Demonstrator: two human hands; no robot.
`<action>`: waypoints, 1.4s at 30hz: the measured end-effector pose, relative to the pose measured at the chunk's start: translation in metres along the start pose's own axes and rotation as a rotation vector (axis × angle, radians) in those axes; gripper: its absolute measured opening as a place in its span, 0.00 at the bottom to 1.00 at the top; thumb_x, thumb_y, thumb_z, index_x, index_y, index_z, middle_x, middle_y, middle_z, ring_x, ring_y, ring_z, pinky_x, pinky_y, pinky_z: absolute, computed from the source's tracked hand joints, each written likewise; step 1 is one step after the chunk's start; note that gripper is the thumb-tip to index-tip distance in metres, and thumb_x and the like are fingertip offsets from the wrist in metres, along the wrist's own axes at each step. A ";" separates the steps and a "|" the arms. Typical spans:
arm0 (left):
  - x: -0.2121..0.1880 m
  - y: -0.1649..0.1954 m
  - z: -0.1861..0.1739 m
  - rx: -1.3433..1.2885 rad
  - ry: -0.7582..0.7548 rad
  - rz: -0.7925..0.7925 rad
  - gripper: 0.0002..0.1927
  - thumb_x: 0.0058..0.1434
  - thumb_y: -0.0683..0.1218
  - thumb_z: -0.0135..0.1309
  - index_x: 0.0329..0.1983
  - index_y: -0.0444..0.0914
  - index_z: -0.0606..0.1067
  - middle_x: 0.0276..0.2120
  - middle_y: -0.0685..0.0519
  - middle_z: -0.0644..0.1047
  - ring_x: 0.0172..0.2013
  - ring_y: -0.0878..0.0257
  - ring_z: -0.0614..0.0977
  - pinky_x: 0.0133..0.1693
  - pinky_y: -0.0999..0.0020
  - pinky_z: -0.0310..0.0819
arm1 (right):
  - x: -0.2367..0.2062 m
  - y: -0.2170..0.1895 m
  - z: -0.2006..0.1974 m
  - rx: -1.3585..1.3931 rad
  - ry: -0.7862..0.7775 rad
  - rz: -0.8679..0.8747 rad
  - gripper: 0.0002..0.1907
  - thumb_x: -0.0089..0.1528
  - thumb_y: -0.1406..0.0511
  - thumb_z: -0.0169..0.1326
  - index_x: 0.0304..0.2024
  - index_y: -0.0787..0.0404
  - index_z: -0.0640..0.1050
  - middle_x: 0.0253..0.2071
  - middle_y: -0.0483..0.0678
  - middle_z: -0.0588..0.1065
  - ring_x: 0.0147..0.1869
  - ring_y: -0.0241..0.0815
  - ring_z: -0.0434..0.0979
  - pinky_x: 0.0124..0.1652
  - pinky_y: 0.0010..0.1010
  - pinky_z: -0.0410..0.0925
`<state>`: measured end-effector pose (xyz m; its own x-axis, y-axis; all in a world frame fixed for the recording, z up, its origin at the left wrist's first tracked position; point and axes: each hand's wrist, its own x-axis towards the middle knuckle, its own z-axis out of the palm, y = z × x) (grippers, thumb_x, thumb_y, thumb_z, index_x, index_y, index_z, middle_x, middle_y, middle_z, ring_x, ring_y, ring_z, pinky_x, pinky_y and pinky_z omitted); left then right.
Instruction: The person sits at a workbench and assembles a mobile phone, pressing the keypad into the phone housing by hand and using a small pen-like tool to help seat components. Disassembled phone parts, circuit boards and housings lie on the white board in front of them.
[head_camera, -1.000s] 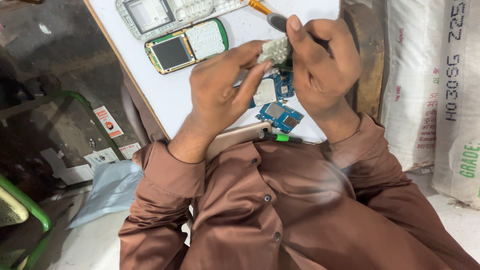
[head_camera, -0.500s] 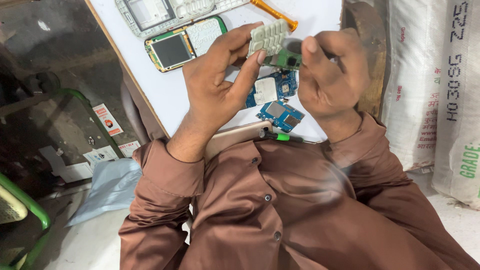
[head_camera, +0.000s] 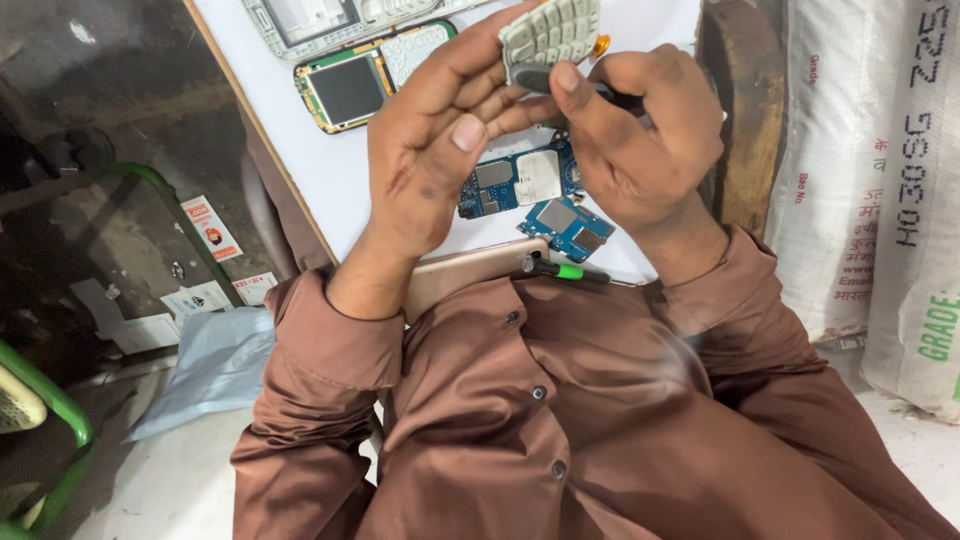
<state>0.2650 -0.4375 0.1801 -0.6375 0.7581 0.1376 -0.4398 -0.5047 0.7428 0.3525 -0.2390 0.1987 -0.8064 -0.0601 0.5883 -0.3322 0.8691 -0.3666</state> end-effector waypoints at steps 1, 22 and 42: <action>0.000 -0.001 -0.001 -0.016 0.006 -0.004 0.29 0.81 0.51 0.47 0.76 0.31 0.56 0.68 0.43 0.67 0.68 0.56 0.70 0.71 0.61 0.67 | -0.001 0.001 0.000 -0.001 -0.006 0.003 0.25 0.65 0.78 0.67 0.62 0.54 0.80 0.41 0.46 0.70 0.40 0.44 0.69 0.36 0.33 0.63; 0.007 -0.029 0.002 0.317 0.366 -0.034 0.10 0.79 0.43 0.52 0.58 0.32 0.70 0.45 0.45 0.82 0.43 0.66 0.81 0.46 0.74 0.76 | -0.003 0.014 -0.008 0.057 -0.085 -0.134 0.20 0.62 0.74 0.68 0.55 0.52 0.84 0.39 0.46 0.73 0.32 0.44 0.69 0.33 0.37 0.61; -0.028 0.025 0.077 0.087 0.256 0.103 0.13 0.78 0.45 0.46 0.59 0.33 0.63 0.48 0.44 0.80 0.42 0.61 0.82 0.43 0.70 0.79 | -0.001 -0.093 -0.069 0.071 0.182 -0.027 0.13 0.63 0.74 0.62 0.50 0.61 0.82 0.39 0.50 0.75 0.37 0.42 0.79 0.36 0.29 0.71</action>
<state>0.3203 -0.4392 0.2451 -0.8200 0.5699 0.0533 -0.3158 -0.5281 0.7883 0.4180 -0.2858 0.2820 -0.6972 0.0124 0.7168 -0.3913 0.8312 -0.3950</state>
